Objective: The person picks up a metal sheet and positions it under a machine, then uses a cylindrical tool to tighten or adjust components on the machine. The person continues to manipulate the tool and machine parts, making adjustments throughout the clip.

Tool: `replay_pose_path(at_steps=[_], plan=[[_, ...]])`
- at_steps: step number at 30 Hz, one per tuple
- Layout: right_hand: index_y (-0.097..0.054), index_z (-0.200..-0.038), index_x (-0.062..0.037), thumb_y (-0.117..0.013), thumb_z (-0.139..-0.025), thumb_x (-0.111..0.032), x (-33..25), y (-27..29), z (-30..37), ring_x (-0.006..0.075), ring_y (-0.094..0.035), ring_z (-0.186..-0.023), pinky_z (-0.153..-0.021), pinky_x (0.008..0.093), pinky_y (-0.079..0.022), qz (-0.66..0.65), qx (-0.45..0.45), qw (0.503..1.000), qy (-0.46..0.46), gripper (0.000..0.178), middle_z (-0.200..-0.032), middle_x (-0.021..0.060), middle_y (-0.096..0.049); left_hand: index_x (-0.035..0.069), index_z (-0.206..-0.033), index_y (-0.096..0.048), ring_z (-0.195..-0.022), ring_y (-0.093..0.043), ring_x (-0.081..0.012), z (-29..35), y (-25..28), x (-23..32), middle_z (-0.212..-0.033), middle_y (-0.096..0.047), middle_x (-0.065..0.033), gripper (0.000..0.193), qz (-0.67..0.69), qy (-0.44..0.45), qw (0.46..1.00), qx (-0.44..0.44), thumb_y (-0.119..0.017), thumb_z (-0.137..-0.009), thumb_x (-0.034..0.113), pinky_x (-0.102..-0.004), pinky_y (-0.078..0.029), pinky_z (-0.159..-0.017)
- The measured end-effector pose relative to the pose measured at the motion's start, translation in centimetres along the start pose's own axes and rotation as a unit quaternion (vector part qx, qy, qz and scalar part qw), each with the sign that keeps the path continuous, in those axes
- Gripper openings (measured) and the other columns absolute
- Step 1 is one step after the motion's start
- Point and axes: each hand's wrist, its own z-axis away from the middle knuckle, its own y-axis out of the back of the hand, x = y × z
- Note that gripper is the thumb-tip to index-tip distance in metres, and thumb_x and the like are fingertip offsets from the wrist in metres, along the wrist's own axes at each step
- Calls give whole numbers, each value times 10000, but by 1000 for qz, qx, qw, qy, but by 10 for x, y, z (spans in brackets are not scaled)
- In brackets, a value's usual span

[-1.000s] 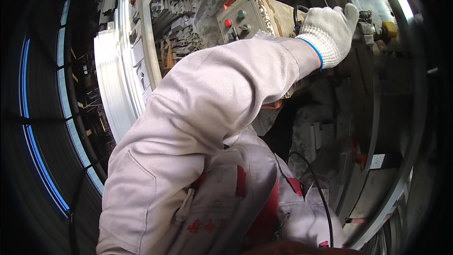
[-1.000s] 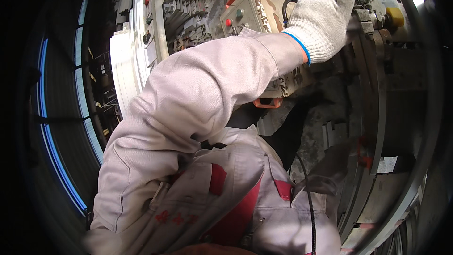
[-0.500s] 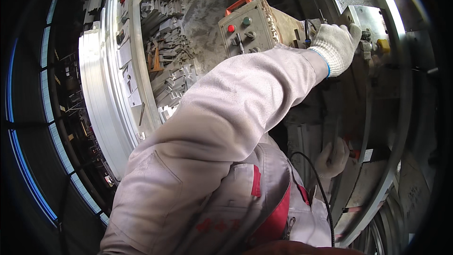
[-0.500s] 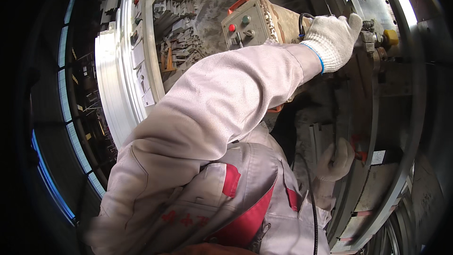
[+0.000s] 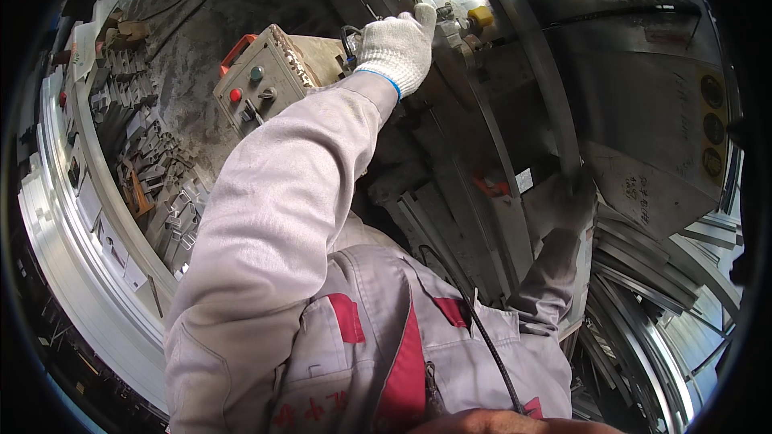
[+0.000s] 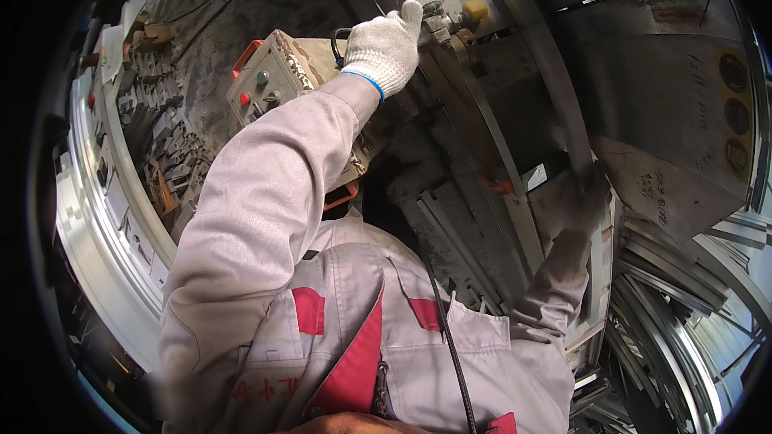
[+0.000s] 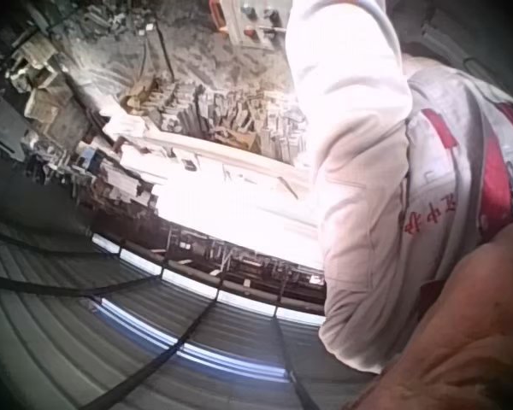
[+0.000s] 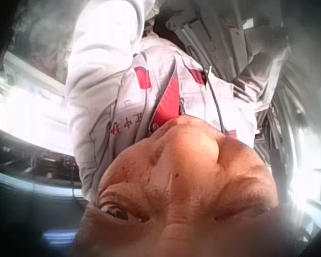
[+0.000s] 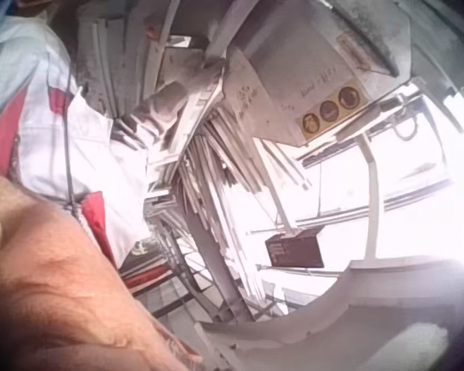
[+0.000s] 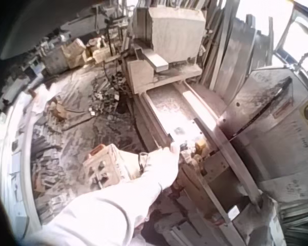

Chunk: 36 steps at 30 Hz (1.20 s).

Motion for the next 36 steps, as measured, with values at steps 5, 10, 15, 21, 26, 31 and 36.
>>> replay_pose_path(at_steps=[5,10,15,21,26,31,36], plan=[[-668,-1441,-100,-795,-947,-293,23,15,-2,357,-743,-1199,-1008,433,-583,-84,-95,990,-55,545,-1278,162,-773,43,-1331,-503,-1043,-791,-392,-4,4,-3,-1143,-755,-226,299,1,0,1000,-2,-536,-1047,127,-534,-642,-848],[-692,-1414,-125,-803,-936,-312,82,20,48,356,-750,-1194,-1004,442,-596,-96,-104,987,-76,525,-1281,160,-777,40,-1348,-502,-1044,-791,-398,-6,9,-5,-1150,-754,-229,302,2,-1,1000,-6,-509,-1061,132,-543,-641,-858],[-668,-1463,-36,-819,-859,-107,160,39,97,284,-712,-1271,-1073,384,-559,-51,-135,985,-93,627,-1388,154,-736,36,-1381,-514,-1099,-798,-399,-10,14,-7,-1211,-763,-239,329,-9,10,1000,-23,-525,-1079,168,-551,-642,-897],[-719,-1388,-58,-867,-761,9,206,65,158,267,-733,-1093,-961,381,-578,-77,-101,978,-167,647,-1154,132,-765,35,-1381,-508,-1098,-785,-396,-13,13,-6,-1183,-764,-231,314,-41,9,999,-22,-464,-1094,155,-534,-639,-906],[-748,-1377,-131,-847,-757,-31,244,67,189,309,-734,-1123,-1002,397,-577,41,-117,970,-209,636,-1181,133,-776,33,-1402,-513,-1084,-789,-395,-15,12,-8,-1181,-776,-223,329,-55,1,998,-6,-446,-1109,168,-537,-642,-888],[-752,-1381,-144,-799,-747,-12,266,72,208,329,-738,-1122,-1007,417,-583,79,-101,973,-192,650,-1206,126,-777,51,-1373,-516,-1081,-798,-393,-18,13,-14,-1177,-779,-221,305,-73,-1,997,15,-481,-1095,171,-541,-644,-873],[-710,-1444,-76,-718,-802,41,241,80,189,359,-766,-1143,-1035,414,-593,-34,-147,955,-255,653,-1370,183,-749,60,-1362,-512,-1107,-780,-427,-20,17,-16,-1211,-769,-236,305,-61,7,998,32,-497,-1078,170,-573,-624,-918]])
